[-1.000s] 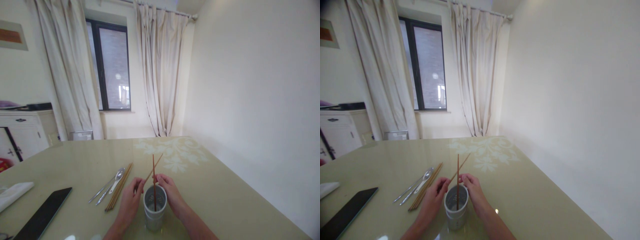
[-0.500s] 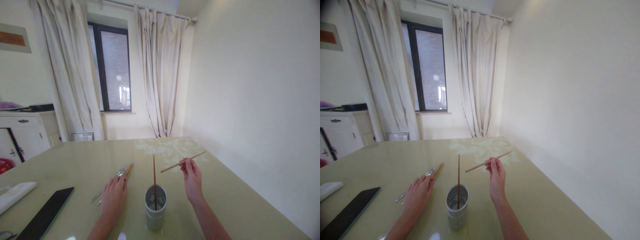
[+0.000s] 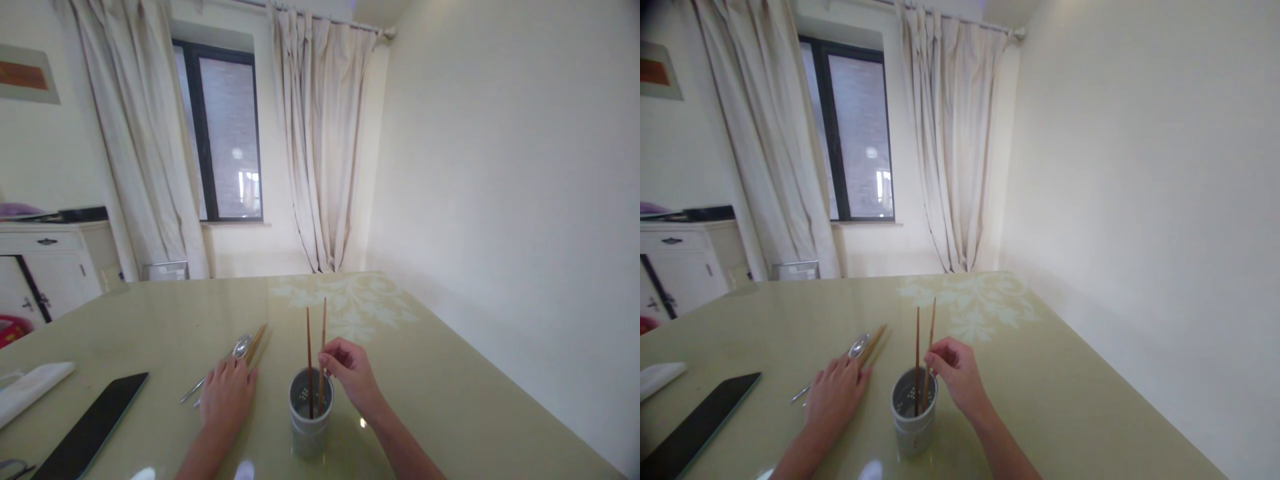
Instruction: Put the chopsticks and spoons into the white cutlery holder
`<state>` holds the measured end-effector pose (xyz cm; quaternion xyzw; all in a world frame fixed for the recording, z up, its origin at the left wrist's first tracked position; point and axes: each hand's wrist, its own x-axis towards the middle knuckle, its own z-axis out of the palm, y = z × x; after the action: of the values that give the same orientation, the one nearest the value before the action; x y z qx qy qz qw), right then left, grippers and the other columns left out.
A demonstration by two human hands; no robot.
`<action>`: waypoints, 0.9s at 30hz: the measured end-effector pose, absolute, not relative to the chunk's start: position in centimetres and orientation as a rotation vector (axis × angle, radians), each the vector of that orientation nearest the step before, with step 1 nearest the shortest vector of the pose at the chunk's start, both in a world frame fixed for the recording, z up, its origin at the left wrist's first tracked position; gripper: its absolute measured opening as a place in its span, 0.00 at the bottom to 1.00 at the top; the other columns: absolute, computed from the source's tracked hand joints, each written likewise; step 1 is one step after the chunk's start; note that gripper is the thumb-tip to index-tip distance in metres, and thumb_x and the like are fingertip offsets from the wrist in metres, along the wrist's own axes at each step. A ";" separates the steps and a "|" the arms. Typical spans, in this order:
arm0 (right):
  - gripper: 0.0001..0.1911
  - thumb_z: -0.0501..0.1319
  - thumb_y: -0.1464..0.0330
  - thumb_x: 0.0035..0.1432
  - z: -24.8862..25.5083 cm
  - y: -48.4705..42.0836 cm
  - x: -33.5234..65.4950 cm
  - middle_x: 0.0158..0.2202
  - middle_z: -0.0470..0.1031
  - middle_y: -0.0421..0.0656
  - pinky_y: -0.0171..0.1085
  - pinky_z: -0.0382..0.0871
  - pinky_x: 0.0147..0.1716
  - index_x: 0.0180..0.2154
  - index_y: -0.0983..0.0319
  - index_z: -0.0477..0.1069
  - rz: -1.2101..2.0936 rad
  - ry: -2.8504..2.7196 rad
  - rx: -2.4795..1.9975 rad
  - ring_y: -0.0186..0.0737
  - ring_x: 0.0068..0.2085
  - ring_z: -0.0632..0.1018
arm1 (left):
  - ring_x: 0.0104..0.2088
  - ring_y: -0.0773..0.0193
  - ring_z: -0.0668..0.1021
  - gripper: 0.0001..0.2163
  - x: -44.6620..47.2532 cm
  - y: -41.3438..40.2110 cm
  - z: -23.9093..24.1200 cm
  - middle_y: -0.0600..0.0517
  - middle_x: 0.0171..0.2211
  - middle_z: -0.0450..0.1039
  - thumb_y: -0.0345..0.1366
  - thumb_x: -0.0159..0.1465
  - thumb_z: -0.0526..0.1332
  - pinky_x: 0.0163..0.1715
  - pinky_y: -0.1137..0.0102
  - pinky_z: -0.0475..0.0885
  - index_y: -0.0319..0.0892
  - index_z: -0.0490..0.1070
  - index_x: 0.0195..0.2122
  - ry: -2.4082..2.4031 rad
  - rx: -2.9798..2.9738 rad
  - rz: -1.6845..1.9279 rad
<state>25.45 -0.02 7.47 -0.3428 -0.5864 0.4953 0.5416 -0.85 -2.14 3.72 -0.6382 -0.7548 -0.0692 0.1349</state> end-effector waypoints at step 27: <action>0.26 0.68 0.44 0.59 4.4 0.6 23.8 0.31 0.78 0.42 0.36 0.67 0.33 0.36 0.63 0.80 1.224 -1.435 -0.945 0.43 0.34 0.77 | 0.36 0.57 0.79 0.11 5.8 -2.9 2.7 0.50 0.34 0.78 0.45 0.70 0.52 0.36 0.67 0.69 0.47 0.65 0.34 -2.221 -2.508 -1.378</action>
<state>23.85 0.63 4.36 -0.3897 -0.5915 0.5048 0.4934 5.78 -2.90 2.66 -0.6725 -0.5954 -0.3695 -0.2382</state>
